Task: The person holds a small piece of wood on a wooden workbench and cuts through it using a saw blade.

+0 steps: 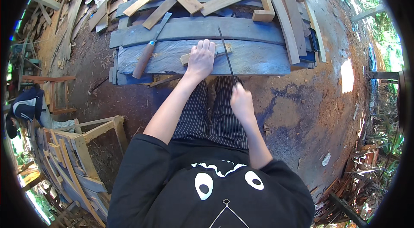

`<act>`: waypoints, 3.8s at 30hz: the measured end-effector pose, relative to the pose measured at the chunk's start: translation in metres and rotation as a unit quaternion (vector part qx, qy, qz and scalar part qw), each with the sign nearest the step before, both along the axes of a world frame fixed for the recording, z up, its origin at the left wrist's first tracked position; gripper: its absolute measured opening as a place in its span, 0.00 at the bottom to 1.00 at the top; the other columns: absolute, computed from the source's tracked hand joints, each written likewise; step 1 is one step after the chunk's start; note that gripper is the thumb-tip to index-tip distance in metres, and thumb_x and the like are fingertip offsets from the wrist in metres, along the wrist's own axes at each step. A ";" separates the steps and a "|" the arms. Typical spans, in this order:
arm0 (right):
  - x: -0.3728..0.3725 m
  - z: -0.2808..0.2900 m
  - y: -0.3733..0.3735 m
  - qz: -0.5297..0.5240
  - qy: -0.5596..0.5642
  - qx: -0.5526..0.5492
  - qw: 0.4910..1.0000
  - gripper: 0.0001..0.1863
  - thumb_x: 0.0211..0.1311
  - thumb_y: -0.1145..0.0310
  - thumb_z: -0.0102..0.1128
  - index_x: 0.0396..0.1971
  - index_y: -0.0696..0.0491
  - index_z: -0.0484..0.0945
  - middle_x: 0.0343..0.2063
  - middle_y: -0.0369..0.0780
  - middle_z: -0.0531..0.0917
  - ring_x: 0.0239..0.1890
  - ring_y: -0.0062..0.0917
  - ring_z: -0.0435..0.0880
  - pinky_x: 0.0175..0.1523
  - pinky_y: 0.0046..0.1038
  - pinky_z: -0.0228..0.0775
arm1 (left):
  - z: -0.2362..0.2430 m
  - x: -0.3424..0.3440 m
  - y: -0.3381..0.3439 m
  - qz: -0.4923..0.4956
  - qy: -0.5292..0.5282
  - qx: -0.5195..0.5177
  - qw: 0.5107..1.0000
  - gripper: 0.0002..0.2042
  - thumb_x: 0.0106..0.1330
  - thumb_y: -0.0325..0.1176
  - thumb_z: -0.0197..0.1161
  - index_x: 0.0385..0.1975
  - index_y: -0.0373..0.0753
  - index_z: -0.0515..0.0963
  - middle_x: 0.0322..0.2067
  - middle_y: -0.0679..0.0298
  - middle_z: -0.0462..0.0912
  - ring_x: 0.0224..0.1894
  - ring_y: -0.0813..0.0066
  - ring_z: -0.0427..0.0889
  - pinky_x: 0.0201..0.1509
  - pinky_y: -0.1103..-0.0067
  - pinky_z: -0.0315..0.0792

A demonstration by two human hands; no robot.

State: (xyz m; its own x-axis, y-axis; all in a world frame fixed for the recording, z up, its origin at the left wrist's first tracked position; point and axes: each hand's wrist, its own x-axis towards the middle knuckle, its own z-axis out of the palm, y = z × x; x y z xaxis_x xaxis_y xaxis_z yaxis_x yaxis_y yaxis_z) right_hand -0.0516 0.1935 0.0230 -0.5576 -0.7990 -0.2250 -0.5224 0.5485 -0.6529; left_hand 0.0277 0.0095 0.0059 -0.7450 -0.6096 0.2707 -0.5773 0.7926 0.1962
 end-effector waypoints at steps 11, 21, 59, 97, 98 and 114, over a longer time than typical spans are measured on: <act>-0.021 -0.011 -0.060 0.008 0.031 -0.046 0.998 0.11 0.64 0.66 0.45 0.30 0.60 0.69 0.22 0.59 0.76 0.31 0.56 0.77 0.36 0.49 0.69 | 0.000 -0.006 0.001 -0.015 0.013 0.000 1.000 0.11 0.52 0.29 0.57 0.35 0.36 0.68 0.37 0.57 0.70 0.43 0.61 0.70 0.44 0.70 0.66; 0.004 0.011 0.015 0.013 -0.025 0.039 0.999 0.09 0.64 0.68 0.45 0.29 0.59 0.67 0.19 0.59 0.76 0.28 0.55 0.77 0.32 0.51 0.68 | -0.003 -0.005 0.000 -0.003 0.020 -0.037 0.999 0.09 0.53 0.28 0.52 0.34 0.36 0.69 0.34 0.60 0.70 0.41 0.65 0.70 0.42 0.73 0.67; -0.008 -0.001 -0.018 0.029 0.028 -0.059 0.997 0.09 0.62 0.71 0.46 0.26 0.62 0.68 0.19 0.58 0.75 0.28 0.54 0.77 0.30 0.48 0.66 | -0.005 0.000 0.011 0.033 0.022 -0.009 0.999 0.09 0.52 0.28 0.52 0.33 0.36 0.69 0.35 0.58 0.69 0.42 0.64 0.69 0.43 0.72 0.65; 0.007 0.006 0.013 0.002 -0.017 -0.044 0.999 0.09 0.62 0.71 0.47 0.25 0.61 0.68 0.17 0.58 0.74 0.25 0.55 0.76 0.27 0.47 0.67 | 0.001 0.008 0.003 -0.019 0.036 -0.008 0.999 0.10 0.53 0.28 0.54 0.35 0.37 0.68 0.34 0.59 0.69 0.41 0.64 0.69 0.42 0.72 0.64; 0.000 -0.001 -0.004 0.004 0.001 -0.074 0.997 0.09 0.62 0.71 0.47 0.25 0.61 0.68 0.17 0.58 0.75 0.26 0.56 0.76 0.28 0.47 0.67 | 0.002 0.006 0.004 -0.022 0.037 -0.007 0.999 0.10 0.53 0.28 0.54 0.35 0.37 0.68 0.34 0.59 0.69 0.41 0.64 0.69 0.42 0.72 0.64; 0.001 0.011 0.006 0.009 0.010 -0.052 0.999 0.09 0.62 0.70 0.47 0.28 0.61 0.68 0.18 0.58 0.75 0.27 0.55 0.76 0.30 0.49 0.68 | 0.001 0.005 0.008 -0.025 0.037 0.011 0.999 0.11 0.51 0.27 0.55 0.35 0.37 0.68 0.33 0.58 0.69 0.41 0.61 0.70 0.42 0.71 0.66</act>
